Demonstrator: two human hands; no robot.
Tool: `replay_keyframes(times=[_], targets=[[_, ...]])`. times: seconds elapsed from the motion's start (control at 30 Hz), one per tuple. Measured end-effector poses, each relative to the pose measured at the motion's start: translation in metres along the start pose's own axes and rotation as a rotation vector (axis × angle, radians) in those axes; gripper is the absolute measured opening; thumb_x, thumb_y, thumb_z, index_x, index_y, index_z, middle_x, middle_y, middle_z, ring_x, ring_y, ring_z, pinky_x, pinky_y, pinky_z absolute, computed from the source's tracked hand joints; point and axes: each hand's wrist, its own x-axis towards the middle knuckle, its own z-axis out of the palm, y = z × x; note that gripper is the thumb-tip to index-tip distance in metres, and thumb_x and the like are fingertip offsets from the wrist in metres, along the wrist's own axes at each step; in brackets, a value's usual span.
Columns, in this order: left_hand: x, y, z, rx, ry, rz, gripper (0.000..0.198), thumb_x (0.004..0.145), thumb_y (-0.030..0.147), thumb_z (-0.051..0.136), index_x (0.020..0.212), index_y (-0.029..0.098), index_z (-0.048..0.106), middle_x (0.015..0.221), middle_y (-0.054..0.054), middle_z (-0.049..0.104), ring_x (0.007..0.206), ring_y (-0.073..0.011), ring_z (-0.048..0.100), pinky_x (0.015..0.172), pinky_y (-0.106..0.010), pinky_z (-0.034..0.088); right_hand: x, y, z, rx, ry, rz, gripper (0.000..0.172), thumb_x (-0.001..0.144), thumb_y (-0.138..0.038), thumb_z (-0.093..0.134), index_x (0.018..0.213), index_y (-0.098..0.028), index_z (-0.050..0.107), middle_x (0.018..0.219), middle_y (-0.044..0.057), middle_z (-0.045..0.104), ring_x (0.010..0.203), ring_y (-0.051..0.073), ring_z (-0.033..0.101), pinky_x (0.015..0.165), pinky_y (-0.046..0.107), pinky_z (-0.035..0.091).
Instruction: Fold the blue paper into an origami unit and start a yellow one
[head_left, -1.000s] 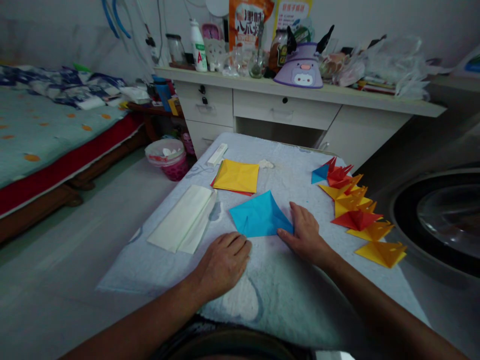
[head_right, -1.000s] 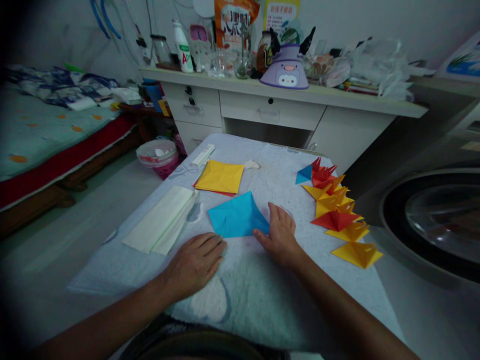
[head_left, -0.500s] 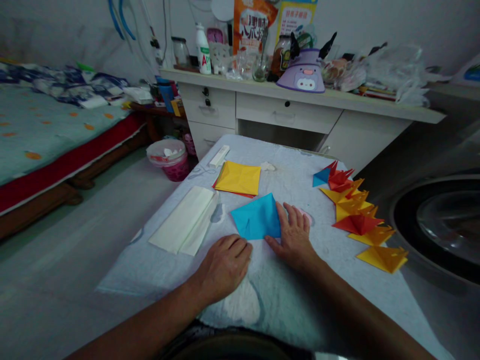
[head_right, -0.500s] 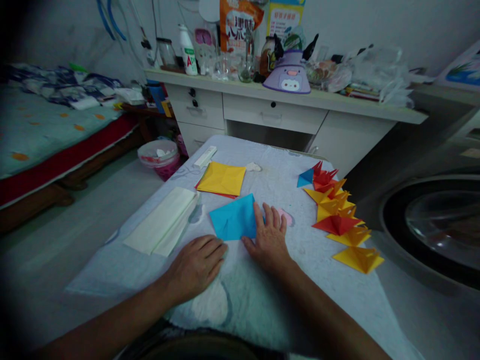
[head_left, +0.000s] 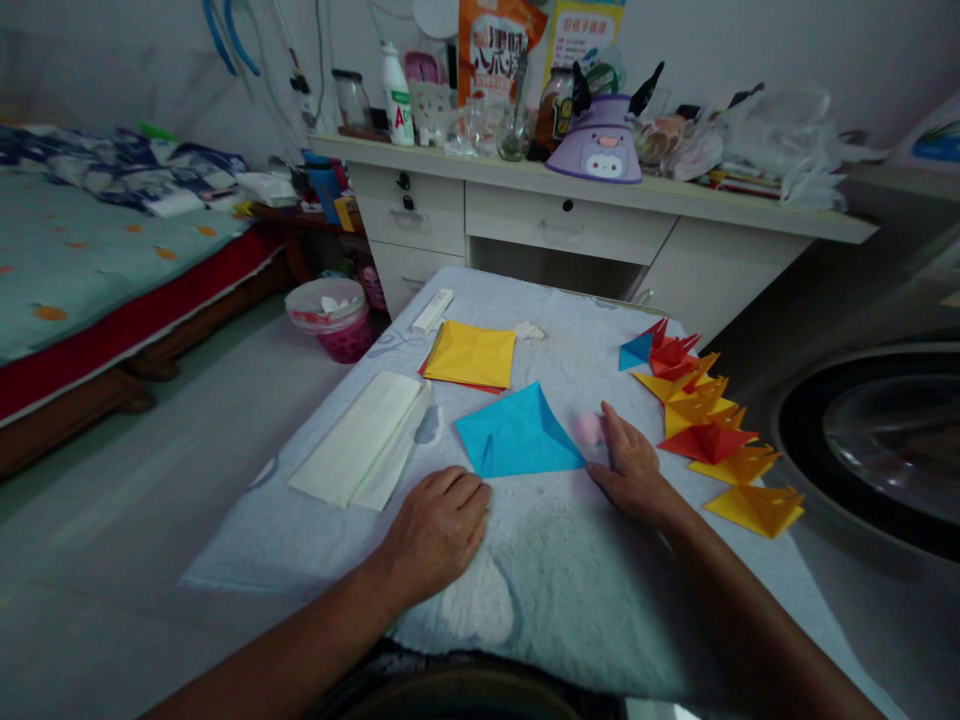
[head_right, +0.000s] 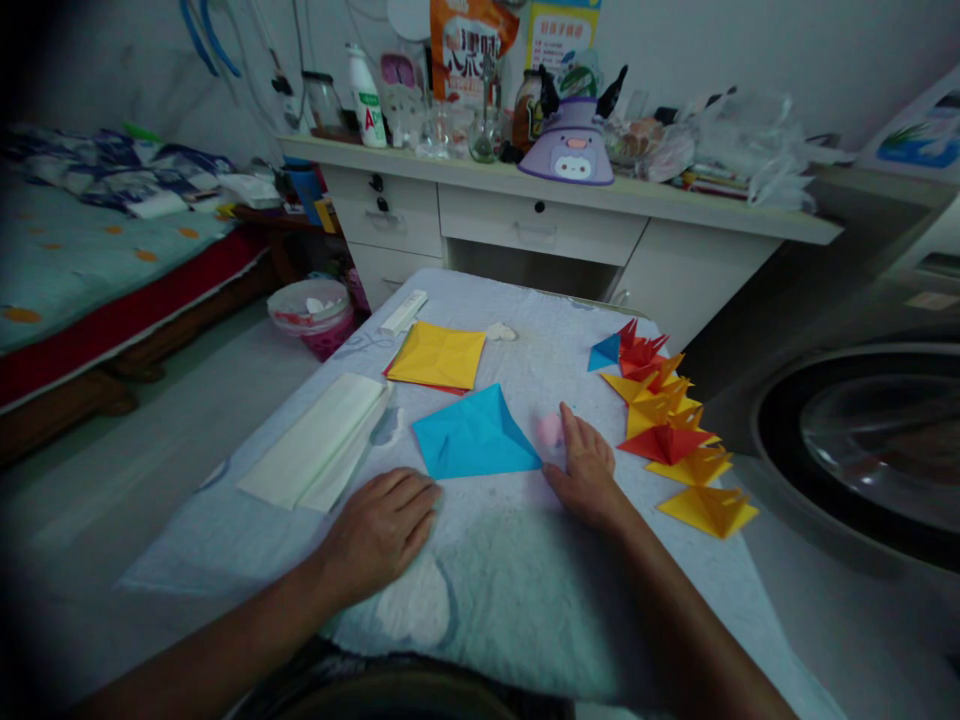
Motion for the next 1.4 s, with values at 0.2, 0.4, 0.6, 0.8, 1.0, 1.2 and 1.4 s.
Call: replay_keyframes(times=[0.2, 0.4, 0.6, 0.8, 1.0, 1.2, 1.4], targets=[[-0.001, -0.003, -0.001, -0.067, 0.026, -0.028, 0.017, 0.087, 0.014, 0.049, 0.093, 0.017, 0.064, 0.087, -0.006, 0.065, 0.084, -0.0215, 0.058, 0.076, -0.038, 0.051, 0.005, -0.04, -0.036, 0.279, 0.142, -0.061, 0.043, 0.081, -0.03, 0.052, 0.122, -0.015, 0.054, 0.12, 0.015, 0.059, 0.108, 0.028, 0.058, 0.091, 0.042, 0.048], [-0.001, -0.007, -0.002, -0.177, 0.113, -0.09, 0.025, 0.089, 0.014, 0.048, 0.108, 0.018, 0.062, 0.097, -0.008, 0.065, 0.091, -0.0217, 0.058, 0.081, -0.038, 0.051, -0.002, -0.099, -0.029, 0.317, -0.009, -0.159, 0.034, 0.082, -0.019, 0.051, 0.115, -0.017, 0.061, 0.102, 0.009, 0.069, 0.074, 0.018, 0.065, 0.071, 0.031, 0.053], [0.002, -0.012, -0.007, -0.271, 0.163, -0.227, 0.032, 0.088, 0.013, 0.047, 0.118, 0.019, 0.059, 0.116, -0.009, 0.06, 0.109, -0.0231, 0.056, 0.096, -0.042, 0.048, -0.006, -0.101, -0.002, 0.33, -0.027, -0.228, 0.048, 0.081, -0.014, 0.051, 0.129, -0.02, 0.051, 0.115, 0.01, 0.066, 0.098, 0.021, 0.065, 0.084, 0.036, 0.053], [0.026, -0.025, -0.017, -0.318, 0.135, -0.322, 0.037, 0.088, 0.016, 0.048, 0.124, 0.018, 0.056, 0.133, -0.012, 0.049, 0.127, -0.0252, 0.047, 0.108, -0.046, 0.04, -0.008, -0.096, -0.01, 0.349, -0.045, -0.328, 0.024, 0.082, -0.008, 0.047, 0.097, -0.02, 0.062, 0.094, 0.005, 0.064, 0.087, 0.018, 0.062, 0.079, 0.031, 0.051], [0.056, -0.046, -0.019, -0.449, 0.006, -0.394, 0.034, 0.085, 0.027, 0.056, 0.117, 0.02, 0.064, 0.135, -0.013, 0.049, 0.127, -0.0297, 0.049, 0.106, -0.048, 0.041, -0.009, -0.089, -0.021, 0.407, 0.023, -0.373, 0.03, 0.07, 0.0, 0.04, 0.086, -0.02, 0.056, 0.09, 0.005, 0.059, 0.084, 0.018, 0.059, 0.077, 0.03, 0.049], [0.053, -0.04, -0.015, -0.827, -0.02, -0.594, 0.03, 0.082, 0.031, 0.059, 0.107, 0.018, 0.068, 0.078, -0.001, 0.064, 0.062, -0.014, 0.056, 0.059, -0.026, 0.049, -0.004, -0.08, -0.027, 0.506, 0.068, -0.441, 0.031, 0.068, 0.001, 0.04, 0.086, -0.022, 0.05, 0.102, 0.008, 0.059, 0.098, 0.02, 0.059, 0.085, 0.034, 0.048], [0.043, -0.026, -0.008, -0.905, 0.093, -0.672, 0.03, 0.08, 0.033, 0.062, 0.104, 0.017, 0.07, 0.092, -0.004, 0.069, 0.068, -0.0146, 0.058, 0.06, -0.024, 0.046, -0.001, -0.07, -0.028, 0.486, 0.033, -0.469, 0.038, 0.063, 0.001, 0.048, 0.092, -0.023, 0.046, 0.116, 0.011, 0.056, 0.113, 0.025, 0.055, 0.093, 0.042, 0.047]])
